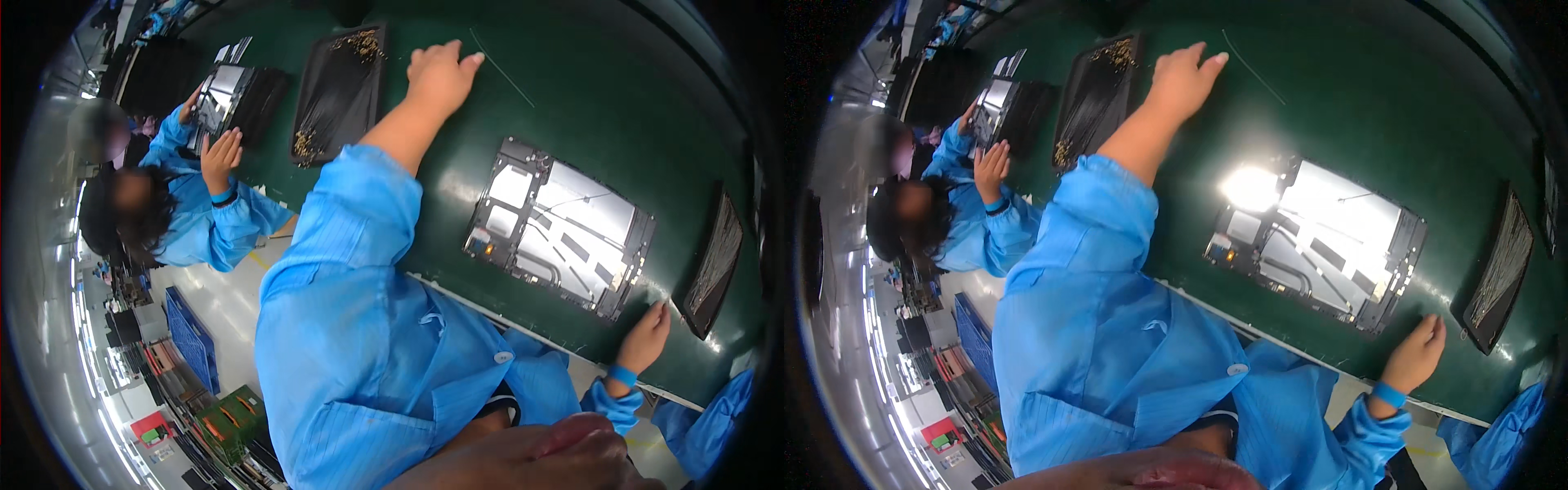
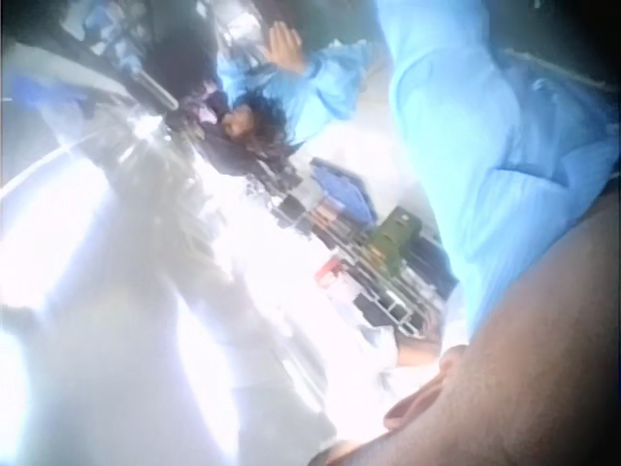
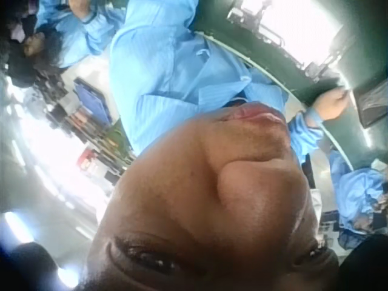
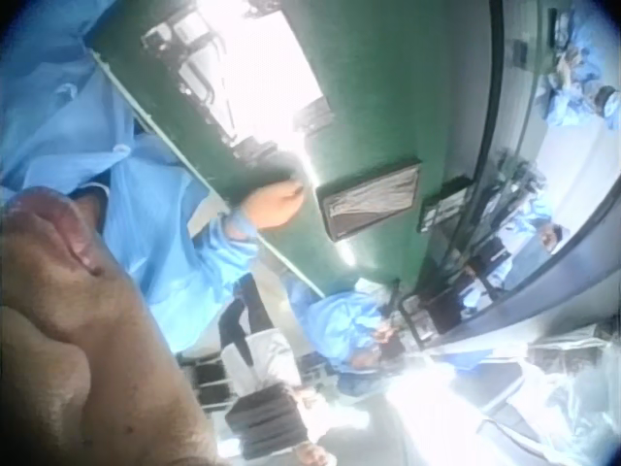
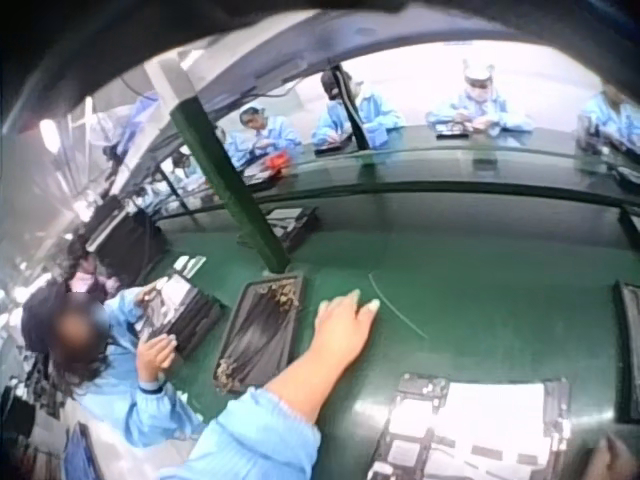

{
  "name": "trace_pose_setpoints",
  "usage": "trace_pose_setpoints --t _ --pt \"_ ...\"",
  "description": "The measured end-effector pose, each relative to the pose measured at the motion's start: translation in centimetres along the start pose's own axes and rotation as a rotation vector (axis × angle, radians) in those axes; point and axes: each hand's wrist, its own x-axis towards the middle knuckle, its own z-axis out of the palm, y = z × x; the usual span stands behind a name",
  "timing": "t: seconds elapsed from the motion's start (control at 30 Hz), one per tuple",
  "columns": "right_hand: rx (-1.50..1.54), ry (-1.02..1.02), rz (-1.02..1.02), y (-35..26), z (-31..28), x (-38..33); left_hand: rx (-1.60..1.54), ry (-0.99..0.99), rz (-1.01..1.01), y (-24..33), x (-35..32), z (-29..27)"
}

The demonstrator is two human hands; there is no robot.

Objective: Repairing and assembling electronic tablet components on a factory assembly line.

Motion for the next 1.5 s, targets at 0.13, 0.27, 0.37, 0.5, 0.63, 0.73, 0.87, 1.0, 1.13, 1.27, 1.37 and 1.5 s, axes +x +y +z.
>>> trace_pose_setpoints --t 0.13,0.27,0.37,0.5,0.63,0.73,0.87,1.0,1.13,1.27,1.37,1.5 --pt "-0.147 -0.099 0.02 -3.8 0.3 -1.0 0.167 -0.063 -0.205 -1.9 3.8 2.3" --pt "-0.232 -0.014 -0.177 -2.3 1.1 -1.5 0.242 -0.155 -0.149 -3.0 5.5 4.2" --pt "-0.294 -0.004 -0.206 -1.5 0.9 -1.6 0.238 -0.252 -0.082 -2.8 7.2 4.4" --pt "-0.308 0.005 -0.24 -2.2 1.2 -1.1 0.22 -0.281 -0.097 -3.6 7.8 4.5" --pt "-0.321 0.034 -0.298 -2.1 1.1 -1.1 0.032 -0.256 -0.116 -4.3 7.6 4.8" --pt "-0.26 0.034 -0.297 -2.2 1.2 -1.1 -0.116 -0.212 -0.106 -4.7 7.1 4.8" --pt "-0.213 0.049 -0.322 -2.6 1.4 -0.8 -0.039 -0.03 -0.152 -5.2 5.7 3.3" --pt "-0.195 0.039 -0.238 -1.9 0.5 -1.0 -0.293 0.148 -0.021 -1.0 5.2 2.0" --pt "-0.09 0.098 -0.347 -2.1 0.2 -0.2 -0.92 0.269 0.049 6.7 1.2 -6.2" --pt "0.444 -0.07 0.118 -4.5 -0.1 1.3 -0.74 0.275 0.078 12.8 -4.8 -10.7" --pt "0.957 -0.561 0.185 -9.3 -2.7 1.5 -0.722 0.007 0.358 15.6 -7.6 -9.7" --pt "1.034 -0.971 -0.09 -12.1 -6.0 -0.8 -0.421 -0.342 0.837 16.1 -10.7 -9.0"
